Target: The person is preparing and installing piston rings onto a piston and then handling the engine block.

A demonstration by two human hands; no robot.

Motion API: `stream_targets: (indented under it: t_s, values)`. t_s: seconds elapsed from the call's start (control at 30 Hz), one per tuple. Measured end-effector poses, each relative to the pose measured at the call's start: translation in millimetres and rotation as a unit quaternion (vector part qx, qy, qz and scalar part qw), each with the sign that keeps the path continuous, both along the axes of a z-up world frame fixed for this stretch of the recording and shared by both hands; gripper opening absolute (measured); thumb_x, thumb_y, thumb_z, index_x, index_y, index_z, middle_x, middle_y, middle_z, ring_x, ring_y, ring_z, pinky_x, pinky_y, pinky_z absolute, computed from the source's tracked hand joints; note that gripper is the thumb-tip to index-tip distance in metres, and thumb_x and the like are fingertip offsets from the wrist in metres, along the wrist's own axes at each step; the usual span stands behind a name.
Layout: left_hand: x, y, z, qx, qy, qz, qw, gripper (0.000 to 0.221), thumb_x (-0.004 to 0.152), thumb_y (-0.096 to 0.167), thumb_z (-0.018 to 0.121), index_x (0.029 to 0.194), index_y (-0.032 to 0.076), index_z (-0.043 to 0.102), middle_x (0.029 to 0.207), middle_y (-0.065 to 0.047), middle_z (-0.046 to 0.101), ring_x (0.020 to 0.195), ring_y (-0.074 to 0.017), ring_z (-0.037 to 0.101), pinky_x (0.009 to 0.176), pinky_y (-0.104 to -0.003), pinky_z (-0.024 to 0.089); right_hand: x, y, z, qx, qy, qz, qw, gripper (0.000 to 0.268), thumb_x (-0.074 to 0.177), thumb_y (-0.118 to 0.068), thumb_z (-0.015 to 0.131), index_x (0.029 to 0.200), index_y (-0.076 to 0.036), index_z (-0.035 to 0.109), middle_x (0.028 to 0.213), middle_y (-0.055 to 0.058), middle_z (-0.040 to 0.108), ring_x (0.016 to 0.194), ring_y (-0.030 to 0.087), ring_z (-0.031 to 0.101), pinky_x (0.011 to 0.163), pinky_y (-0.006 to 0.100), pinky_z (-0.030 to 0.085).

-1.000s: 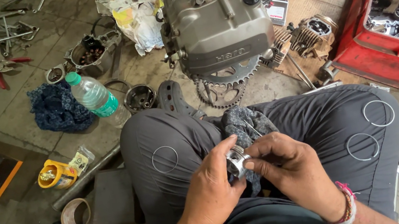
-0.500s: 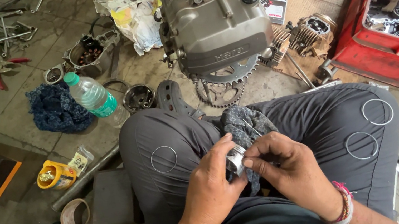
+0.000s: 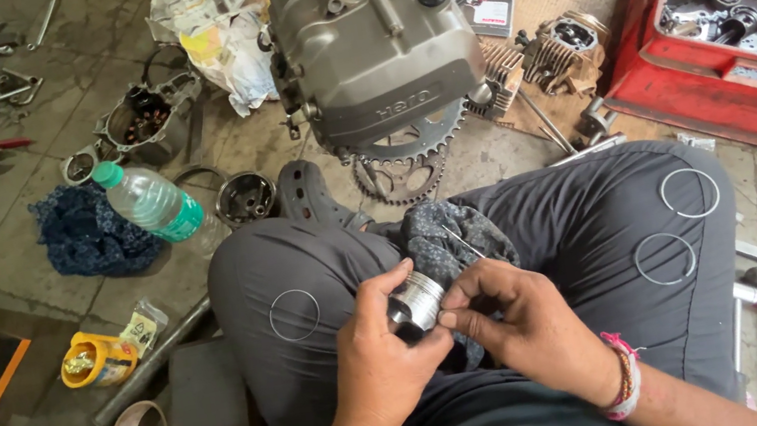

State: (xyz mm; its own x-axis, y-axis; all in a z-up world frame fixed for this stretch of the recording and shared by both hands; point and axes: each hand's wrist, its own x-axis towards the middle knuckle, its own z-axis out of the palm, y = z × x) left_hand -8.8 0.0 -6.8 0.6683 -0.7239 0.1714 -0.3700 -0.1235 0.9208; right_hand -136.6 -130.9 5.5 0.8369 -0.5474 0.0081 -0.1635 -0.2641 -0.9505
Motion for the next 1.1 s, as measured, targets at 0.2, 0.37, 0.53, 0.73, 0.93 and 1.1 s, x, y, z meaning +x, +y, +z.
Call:
stream_targets:
  t_s: [0.2,0.37,0.53,0.73,0.93,1.1]
  values:
    - [-0.8,-4.3,-9.7,-0.033,0.05,0.007,0.998,0.057,0.07,0.004,0.085,0.122,0.005,0.06,0.098,-0.012,0.078,0.085,-0.0139,0.077,0.073,-0.03,0.062,-2.9,-1.2,1.0,-0.019,-0.054,0.036,0.998,0.012,0.086,-0.004,0.076,0.097,-0.002,0.071,0.091,0.004,0.068,0.084,0.013,0.064,0.073,0.027,0.054]
    - [2.5,-4.5,-28.3,-0.092,0.168,-0.023,0.981,0.054,0.075,-0.001,0.081,0.123,0.001,0.056,0.118,-0.012,0.074,0.101,-0.0125,0.072,0.086,-0.029,0.061,-3.5,-1.3,-11.5,0.02,-0.087,0.038,0.995,0.01,0.089,-0.002,0.073,0.098,0.0,0.071,0.097,0.005,0.068,0.089,0.012,0.065,0.078,0.027,0.053]
    - [6.1,-3.5,-27.9,-0.12,0.331,-0.053,0.935,0.056,0.076,-0.001,0.081,0.124,-0.001,0.053,0.127,-0.013,0.07,0.109,-0.016,0.069,0.094,-0.03,0.058,-9.4,-7.1,-30.0,0.219,0.004,-0.05,0.974,0.018,0.099,-0.002,0.068,0.115,0.004,0.073,0.093,0.01,0.07,0.069,0.02,0.057,0.058,0.035,0.046]
    - [9.3,-2.3,-22.7,-0.144,0.479,-0.062,0.864,0.053,0.077,-0.001,0.08,0.124,-0.002,0.055,0.122,-0.016,0.069,0.106,-0.0199,0.068,0.094,-0.036,0.057,-5.0,-4.6,-7.9,0.146,-0.112,0.022,0.983,0.023,0.095,-0.003,0.062,0.117,0.002,0.07,0.111,0.004,0.074,0.098,0.009,0.066,0.086,0.024,0.054]
    - [8.8,-0.5,-8.1,-0.159,0.58,-0.057,0.797,0.039,0.088,0.018,0.067,0.12,0.0,0.053,0.117,-0.016,0.071,0.103,-0.0197,0.071,0.093,-0.04,0.061,-2.6,-2.0,0.7,0.024,-0.126,0.054,0.99,0.024,0.094,-0.001,0.068,0.117,0.001,0.072,0.113,0.007,0.07,0.098,0.012,0.069,0.084,0.026,0.056]
    - [7.2,-1.6,-17.1,-0.151,0.578,-0.034,0.801,0.043,0.087,0.022,0.07,0.12,0.001,0.054,0.108,-0.012,0.07,0.094,-0.0182,0.071,0.088,-0.038,0.061,0.8,-0.2,-3.9,0.016,-0.098,0.041,0.994,0.026,0.089,-0.004,0.076,0.114,-0.003,0.074,0.108,0.005,0.072,0.089,0.01,0.071,0.075,0.025,0.058]
